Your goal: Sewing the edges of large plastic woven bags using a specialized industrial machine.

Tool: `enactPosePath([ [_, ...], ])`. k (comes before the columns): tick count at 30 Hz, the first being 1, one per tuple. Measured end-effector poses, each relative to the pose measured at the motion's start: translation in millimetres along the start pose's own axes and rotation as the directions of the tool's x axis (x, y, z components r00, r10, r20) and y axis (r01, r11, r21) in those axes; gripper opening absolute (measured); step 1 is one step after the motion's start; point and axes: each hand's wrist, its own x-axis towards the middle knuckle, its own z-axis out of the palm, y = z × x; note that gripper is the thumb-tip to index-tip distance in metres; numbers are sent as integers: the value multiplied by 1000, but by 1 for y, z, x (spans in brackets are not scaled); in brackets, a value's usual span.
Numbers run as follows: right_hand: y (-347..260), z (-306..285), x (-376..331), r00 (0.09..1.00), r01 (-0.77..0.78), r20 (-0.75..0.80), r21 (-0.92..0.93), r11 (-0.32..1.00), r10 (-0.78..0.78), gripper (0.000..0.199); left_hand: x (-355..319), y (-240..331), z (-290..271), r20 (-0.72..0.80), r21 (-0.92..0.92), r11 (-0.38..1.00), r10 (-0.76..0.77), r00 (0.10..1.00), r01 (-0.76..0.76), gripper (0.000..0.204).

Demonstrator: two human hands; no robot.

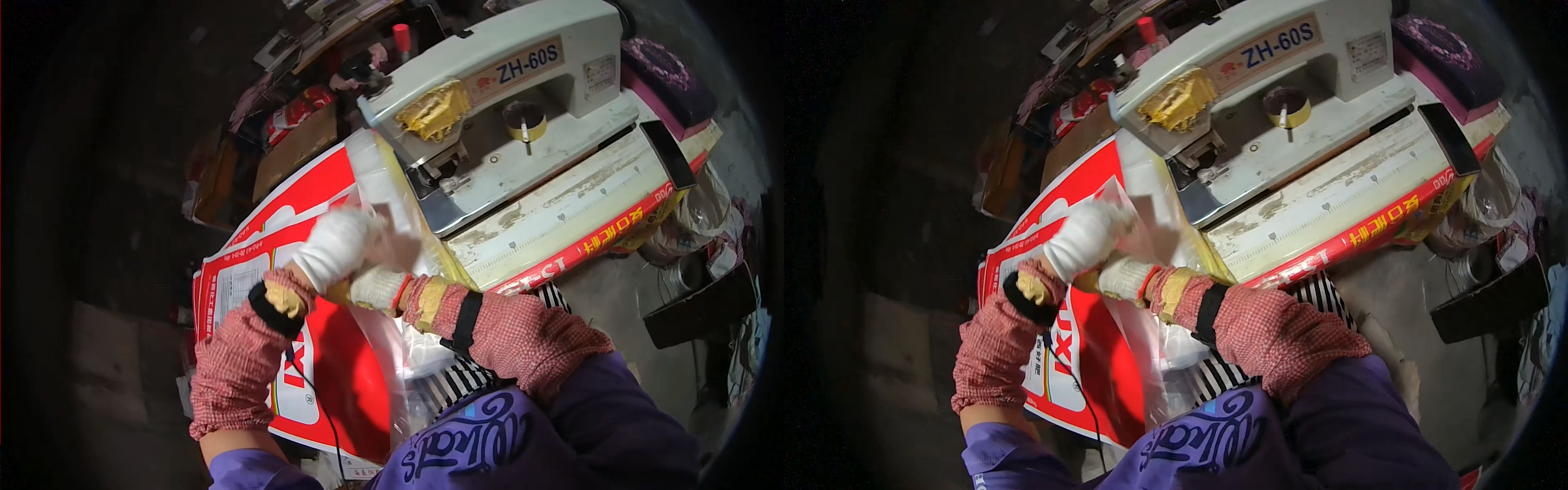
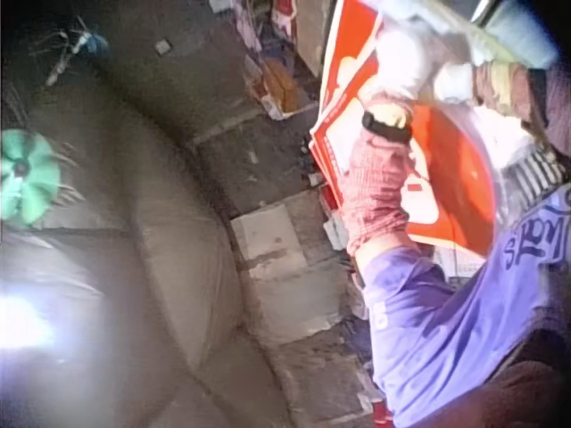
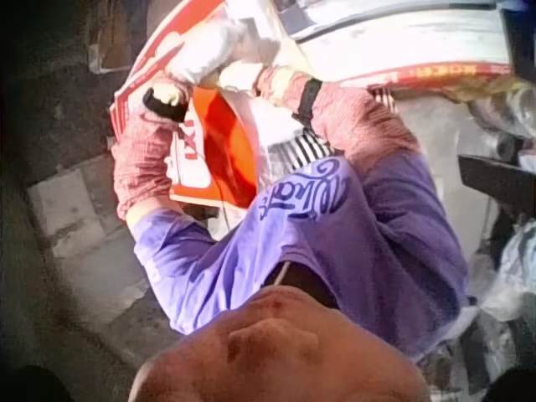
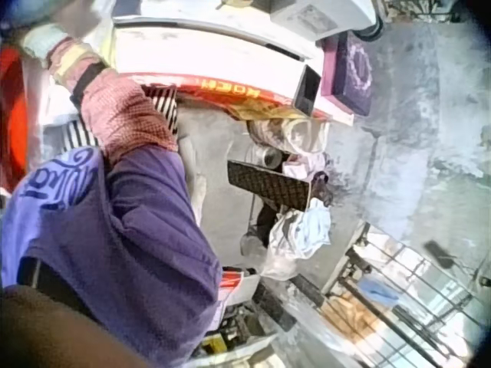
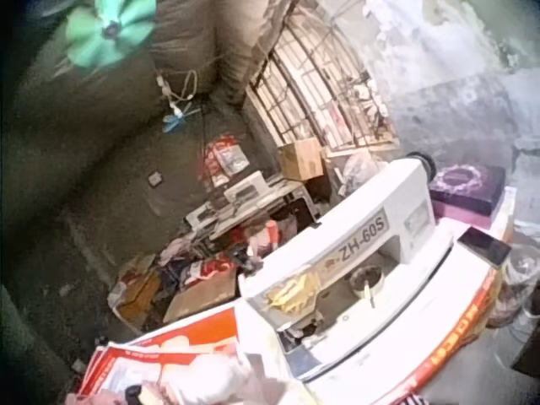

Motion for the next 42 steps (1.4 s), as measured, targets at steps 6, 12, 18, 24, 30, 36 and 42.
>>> enactPosePath([
  [6,-7,-9,-18,999,25,37,15,1000,-26,68,24,-20,14,-255,316,835,-384,888,451,13],
  [12,19,-1,2,966,146,256,-416,897,-39,32,68,-36,48,-136,244,839,-468,873,487,19],
  [18,9,67,-32,817,562,342,-297,772,-464,39,79,-80,-34,-265,459,741,-411,872,489,14],
  [24,34,88,-102,899,381,280,-118,917,-338,34,56,-112,-140,-327,406,825,-271,906,393,18],
  [30,49,-17,-137,900,-408,188,682,607,394,28,24,-83,-148,-356,247,857,-354,865,453,37],
  [36,18,-59,-182,568,-27,-821,-93,995,-61,51,16,-79,-150,-330,337,821,-356,874,461,22],
  [42,-6,-92,-172,798,-402,-531,-118,908,285,74,29,-62,-145,-298,361,815,-359,884,453,20],
])
